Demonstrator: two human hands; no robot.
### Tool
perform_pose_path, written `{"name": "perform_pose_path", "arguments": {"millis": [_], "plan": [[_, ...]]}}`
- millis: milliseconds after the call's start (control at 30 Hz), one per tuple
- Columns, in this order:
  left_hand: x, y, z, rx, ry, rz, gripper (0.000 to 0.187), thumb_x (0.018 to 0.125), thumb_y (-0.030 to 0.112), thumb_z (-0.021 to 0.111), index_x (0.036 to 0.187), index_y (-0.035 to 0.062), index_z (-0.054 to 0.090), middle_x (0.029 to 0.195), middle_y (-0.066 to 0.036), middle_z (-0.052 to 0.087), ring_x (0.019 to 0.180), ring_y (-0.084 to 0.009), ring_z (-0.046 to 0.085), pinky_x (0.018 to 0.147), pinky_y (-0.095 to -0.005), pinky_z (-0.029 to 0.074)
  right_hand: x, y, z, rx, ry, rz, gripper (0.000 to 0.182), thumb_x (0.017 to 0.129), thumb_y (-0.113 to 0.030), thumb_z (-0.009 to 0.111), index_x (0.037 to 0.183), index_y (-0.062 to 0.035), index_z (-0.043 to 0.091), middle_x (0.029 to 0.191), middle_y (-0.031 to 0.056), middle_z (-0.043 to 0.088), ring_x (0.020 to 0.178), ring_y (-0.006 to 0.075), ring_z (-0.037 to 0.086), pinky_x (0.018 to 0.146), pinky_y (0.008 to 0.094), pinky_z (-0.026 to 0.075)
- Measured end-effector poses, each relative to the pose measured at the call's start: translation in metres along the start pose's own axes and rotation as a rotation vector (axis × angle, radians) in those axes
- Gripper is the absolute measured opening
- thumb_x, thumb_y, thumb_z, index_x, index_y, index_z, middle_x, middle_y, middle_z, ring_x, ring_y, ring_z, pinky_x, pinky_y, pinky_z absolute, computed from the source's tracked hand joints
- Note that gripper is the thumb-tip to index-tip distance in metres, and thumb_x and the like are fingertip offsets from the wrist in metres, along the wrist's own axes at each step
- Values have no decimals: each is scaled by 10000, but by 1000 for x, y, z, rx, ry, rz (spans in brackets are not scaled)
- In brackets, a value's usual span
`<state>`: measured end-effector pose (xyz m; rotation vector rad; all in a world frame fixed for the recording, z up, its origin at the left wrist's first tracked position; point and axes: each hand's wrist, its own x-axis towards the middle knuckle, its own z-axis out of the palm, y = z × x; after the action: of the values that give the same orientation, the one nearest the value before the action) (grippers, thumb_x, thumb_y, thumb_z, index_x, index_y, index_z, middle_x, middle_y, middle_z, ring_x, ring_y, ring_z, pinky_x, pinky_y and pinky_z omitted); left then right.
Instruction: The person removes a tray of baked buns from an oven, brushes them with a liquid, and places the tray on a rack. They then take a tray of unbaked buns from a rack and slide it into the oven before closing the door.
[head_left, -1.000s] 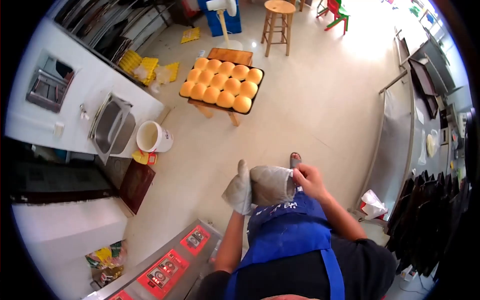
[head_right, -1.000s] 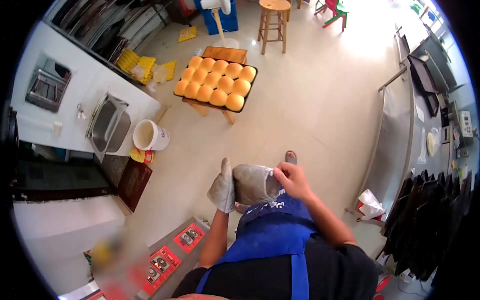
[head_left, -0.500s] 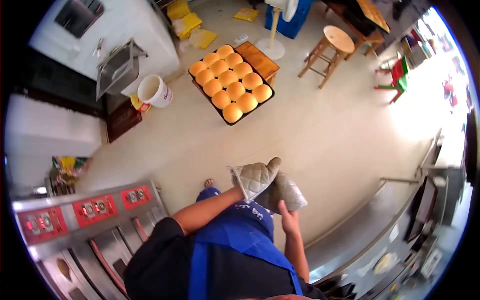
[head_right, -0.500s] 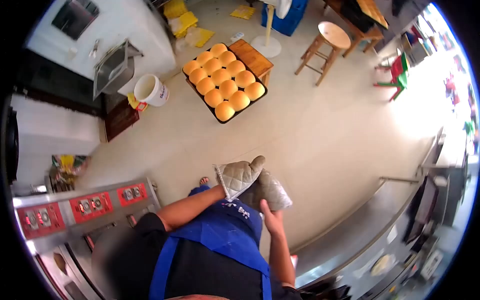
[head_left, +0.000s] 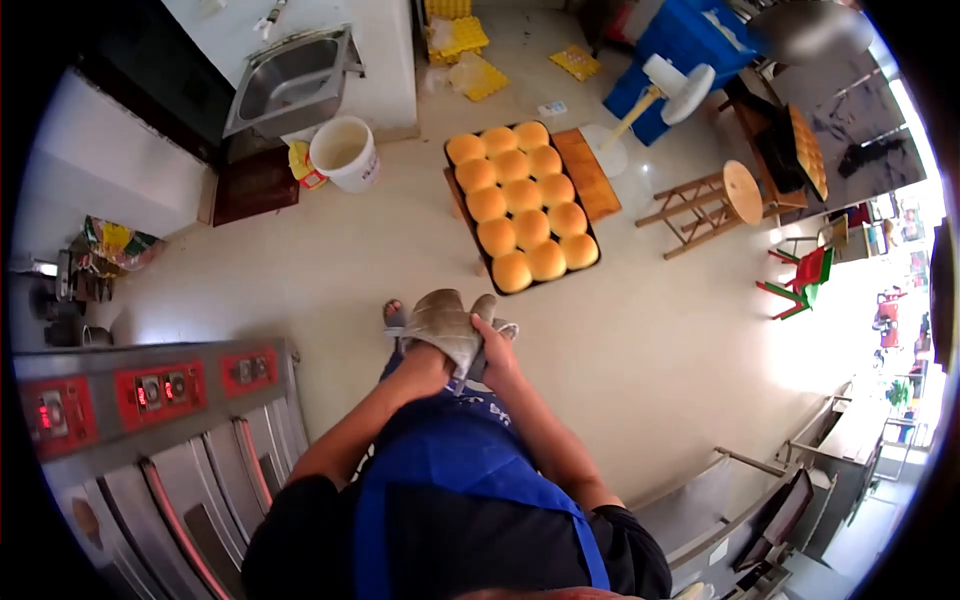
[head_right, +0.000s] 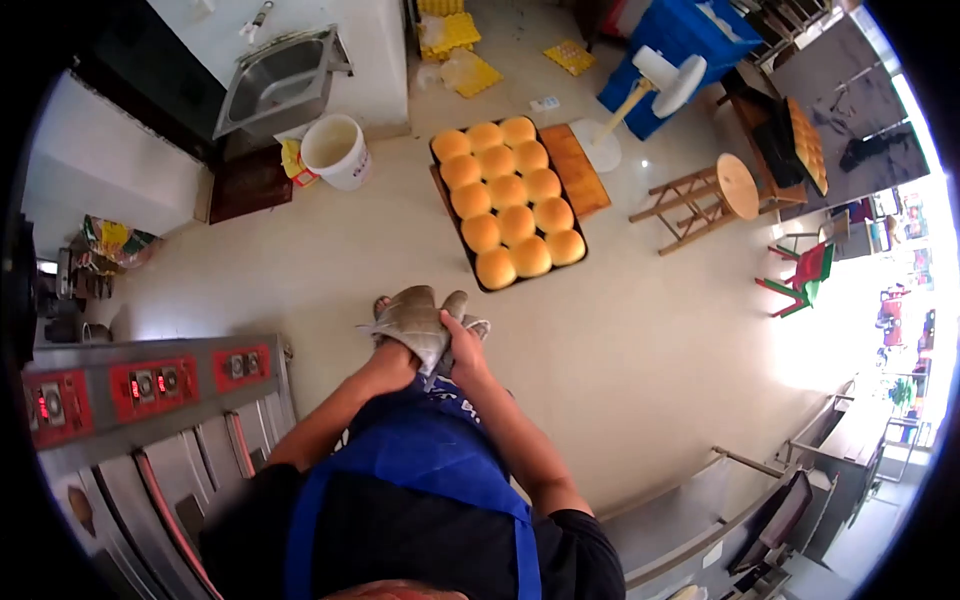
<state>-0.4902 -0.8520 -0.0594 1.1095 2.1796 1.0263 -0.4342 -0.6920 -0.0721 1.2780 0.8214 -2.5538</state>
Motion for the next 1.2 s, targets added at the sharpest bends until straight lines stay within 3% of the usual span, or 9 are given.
{"name": "perform_pose_path", "arguments": {"millis": [67, 200, 233, 400, 667, 767, 867, 1000, 1200], "plan": [[-4, -22, -58, -81, -3, 175, 485, 933, 144, 547, 1383, -34, 521, 1489, -257, 442, 1403, -441, 389, 1179, -470, 299, 41, -12, 45, 136, -15, -1, 435, 973, -249, 669, 1273, 50, 571, 1142, 148, 694, 1006, 262, 697, 892, 399, 580], [10, -51, -157, -258, 107, -45, 664, 880, 295, 733, 1417, -15, 495, 1487, -239, 447, 1382, -432, 426, 1166, -464, 324, 74, -39, 153, -74, 22, 10, 485, 953, -273, 699, 1243, 97, 578, 1141, 157, 684, 968, 257, 692, 852, 389, 574], [23, -69, -175, -100, 116, 19, 833, 784, 380, 837, 1429, -6, 476, 1438, -236, 487, 1346, -424, 455, 1136, -471, 365, 78, -45, 182, -191, 2, 21, 561, 972, -370, 679, 1264, 95, 567, 1120, 145, 686, 952, 255, 692, 824, 375, 572], [96, -102, -258, -121, 131, -34, 808, 755, 372, 868, 1389, 12, 522, 1371, -213, 563, 1297, -389, 523, 1085, -444, 419, 111, -72, 264, -225, -320, 49, 735, 988, -596, 569, 1294, 72, 565, 1181, 135, 656, 1024, 200, 647, 876, 337, 529], [217, -174, -340, -143, 209, -155, 455, 914, 94, 631, 1359, 23, 571, 1312, -202, 628, 1190, -405, 599, 1031, -449, 456, 189, -195, 342, -359, -493, 131, 658, 991, -446, 653, 1316, 112, 524, 1256, 151, 640, 1143, 197, 619, 1018, 333, 465], [267, -170, -377, -312, 402, -107, 410, 913, 47, 583, 1322, 18, 609, 1281, -211, 649, 1164, -413, 617, 1012, -445, 471, 189, -242, 381, -398, -587, -240, 601, 1046, -291, 587, 1448, 111, 392, 1341, 176, 628, 1219, 205, 609, 1025, 293, 474], [296, -188, -406, -96, 450, -119, 381, 913, 41, 582, 1290, 18, 637, 1273, -206, 656, 1177, -401, 617, 1011, -434, 471, 218, -308, 405, -401, -647, -203, 482, 1058, -224, 563, 1459, 19, 447, 1321, 184, 638, 1190, 218, 641, 998, 326, 512], [340, -216, -434, -171, 436, -293, 305, 883, 122, 716, 1162, -2, 712, 1108, -156, 744, 1023, -254, 711, 923, -369, 518, 286, -370, 395, -555, -279, -440, 369, 1067, -232, 545, 1363, -12, 550, 1172, 131, 697, 1004, 187, 677, 899, 309, 538], [431, -213, -476, -300, 286, -375, 339, 830, 171, 797, 1090, -35, 732, 1024, -164, 762, 954, -254, 730, 875, -368, 538, 287, -440, 374, -221, 104, -511, 307, 1059, -238, 547, 1244, -4, 617, 1068, 96, 702, 941, 158, 668, 849, 290, 532]]}}
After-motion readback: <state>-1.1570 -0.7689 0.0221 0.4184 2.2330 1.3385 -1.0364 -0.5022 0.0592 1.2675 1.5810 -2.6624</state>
